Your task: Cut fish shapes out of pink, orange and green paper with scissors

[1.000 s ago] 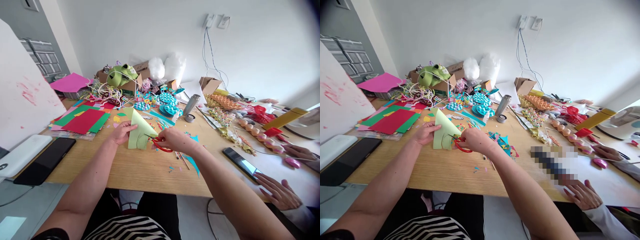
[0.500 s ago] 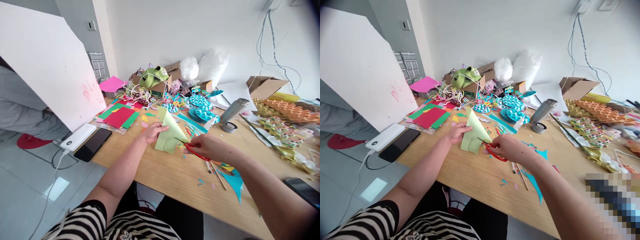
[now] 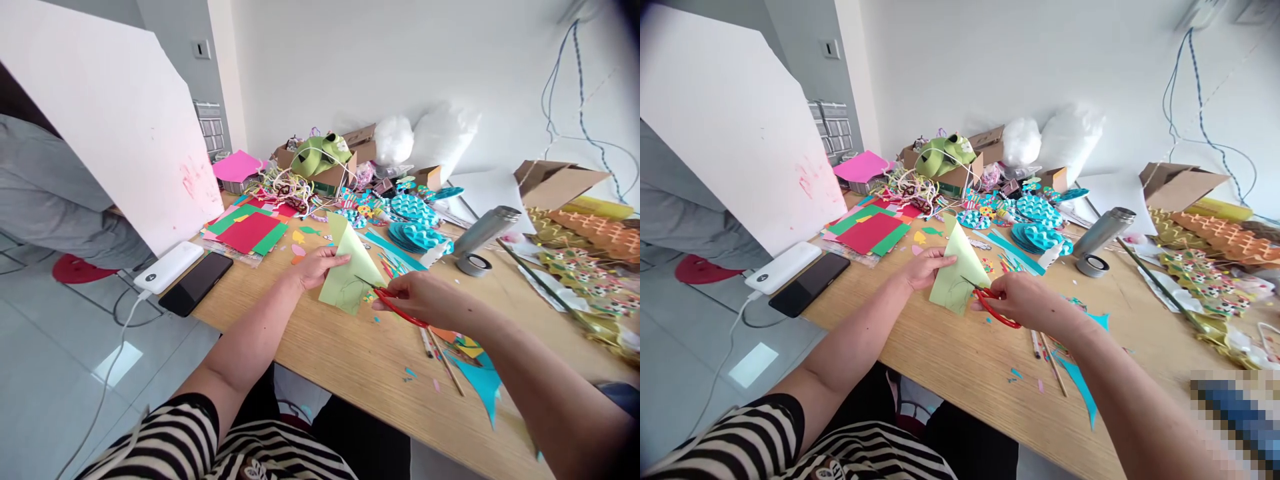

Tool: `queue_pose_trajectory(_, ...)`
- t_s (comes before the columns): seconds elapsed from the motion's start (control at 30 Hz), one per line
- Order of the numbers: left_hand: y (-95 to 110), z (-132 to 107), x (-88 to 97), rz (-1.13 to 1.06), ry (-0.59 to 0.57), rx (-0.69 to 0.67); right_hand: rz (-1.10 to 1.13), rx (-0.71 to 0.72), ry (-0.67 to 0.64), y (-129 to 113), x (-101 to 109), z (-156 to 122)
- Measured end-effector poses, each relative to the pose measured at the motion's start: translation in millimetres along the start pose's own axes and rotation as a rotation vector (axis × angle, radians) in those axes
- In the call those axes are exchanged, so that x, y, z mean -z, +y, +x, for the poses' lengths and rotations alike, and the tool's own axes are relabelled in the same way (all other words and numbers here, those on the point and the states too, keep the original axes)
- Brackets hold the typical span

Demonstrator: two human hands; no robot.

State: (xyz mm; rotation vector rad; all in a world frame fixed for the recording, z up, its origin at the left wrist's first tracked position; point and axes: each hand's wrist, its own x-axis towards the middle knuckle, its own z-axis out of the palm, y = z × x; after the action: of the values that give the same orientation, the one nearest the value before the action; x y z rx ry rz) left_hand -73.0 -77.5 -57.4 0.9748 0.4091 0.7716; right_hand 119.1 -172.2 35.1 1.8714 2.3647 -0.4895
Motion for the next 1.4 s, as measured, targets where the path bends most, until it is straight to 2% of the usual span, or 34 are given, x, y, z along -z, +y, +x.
queue_pose_trajectory(0.3,2.6,-1.1,-0.3,-0.005,0.004,0.015,-0.054,0.044,0.075,7.0,-4.7,3.4)
queue_pose_trajectory(0.57,0.3,0.1,0.4,-0.035,0.012,0.014,-0.05,0.006,0.039,-1.9,-1.2,2.9)
queue_pose_trajectory(0.83,-0.6,0.6,0.2,-0.014,-0.014,0.003,-0.131,0.015,0.07,-3.7,-2.2,4.2)
queue_pose_trajectory(1.4,0.5,2.1,0.0,-0.015,0.047,-0.017,-0.032,0.002,0.14,-4.1,-7.7,3.7)
